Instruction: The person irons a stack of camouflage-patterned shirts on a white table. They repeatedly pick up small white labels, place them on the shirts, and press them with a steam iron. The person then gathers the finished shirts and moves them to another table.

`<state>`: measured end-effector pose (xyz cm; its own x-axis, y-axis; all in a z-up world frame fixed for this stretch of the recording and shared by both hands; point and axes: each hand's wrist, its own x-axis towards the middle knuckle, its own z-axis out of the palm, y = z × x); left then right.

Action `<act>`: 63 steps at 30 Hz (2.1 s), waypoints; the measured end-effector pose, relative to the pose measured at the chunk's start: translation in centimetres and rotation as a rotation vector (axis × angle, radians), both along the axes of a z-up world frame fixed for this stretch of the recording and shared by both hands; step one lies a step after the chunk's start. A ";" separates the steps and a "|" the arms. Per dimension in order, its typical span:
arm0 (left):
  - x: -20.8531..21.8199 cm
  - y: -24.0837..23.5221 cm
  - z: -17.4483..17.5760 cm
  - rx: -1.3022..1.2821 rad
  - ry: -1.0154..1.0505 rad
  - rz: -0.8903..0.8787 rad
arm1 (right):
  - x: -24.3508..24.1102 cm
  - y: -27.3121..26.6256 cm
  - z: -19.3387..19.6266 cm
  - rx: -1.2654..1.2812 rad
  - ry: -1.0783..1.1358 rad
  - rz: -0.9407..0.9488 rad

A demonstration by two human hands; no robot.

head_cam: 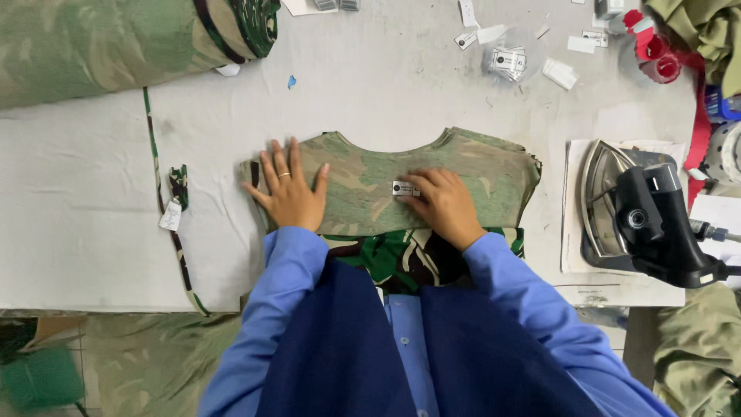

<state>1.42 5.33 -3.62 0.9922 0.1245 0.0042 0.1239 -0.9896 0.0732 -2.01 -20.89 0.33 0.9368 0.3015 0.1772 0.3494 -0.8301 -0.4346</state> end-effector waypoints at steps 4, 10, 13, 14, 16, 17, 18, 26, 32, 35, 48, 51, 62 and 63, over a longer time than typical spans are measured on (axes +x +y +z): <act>-0.8 -1.2 1.7 -0.014 0.060 0.062 | -1.2 -1.3 -2.9 -0.011 0.101 -0.350; -1.8 -5.4 3.0 -0.244 0.250 -0.144 | 0.1 -0.4 -1.7 0.031 0.195 -0.389; -1.6 -5.9 3.6 -0.277 0.287 -0.112 | 0.3 -0.2 -1.7 0.016 0.201 -0.391; -1.7 -6.0 3.7 -0.266 0.283 -0.106 | 0.2 -0.3 -1.7 0.025 0.211 -0.396; -1.6 -6.0 3.9 -0.253 0.279 -0.099 | 0.3 -0.6 -1.8 0.035 0.222 -0.400; -1.6 -6.1 4.0 -0.251 0.275 -0.096 | 0.2 -0.8 -2.0 0.055 0.231 -0.414; -1.6 -6.1 4.0 -0.249 0.271 -0.093 | 0.1 -1.0 -2.1 0.075 0.239 -0.428; -1.5 -5.8 3.8 -0.268 0.303 -0.106 | 0.2 -0.9 -1.9 0.080 0.274 -0.444; -1.5 -5.8 4.1 -0.267 0.307 -0.110 | 0.4 -0.9 -1.8 0.092 0.299 -0.451; -1.6 -5.9 4.2 -0.268 0.309 -0.104 | 0.4 -0.8 -1.5 0.091 0.294 -0.449; -1.6 -6.2 4.0 -0.252 0.322 -0.078 | 0.5 -1.1 -1.7 0.070 0.300 -0.436; -1.6 -6.2 3.8 -0.266 0.299 -0.071 | 0.5 -1.1 -1.8 0.057 0.292 -0.431; -3.1 -6.8 3.0 -0.337 0.200 -0.069 | 0.5 -1.0 -1.7 0.024 0.282 -0.401; -3.0 -6.6 3.2 -0.329 0.210 -0.081 | 0.6 -1.1 -1.8 0.023 0.274 -0.412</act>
<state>-1.59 -1.30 -0.45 0.9740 0.0062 -0.2266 0.0919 -0.9247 0.3695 -1.40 -21.97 -1.44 0.9905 -0.1045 -0.0897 -0.1351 -0.8644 -0.4842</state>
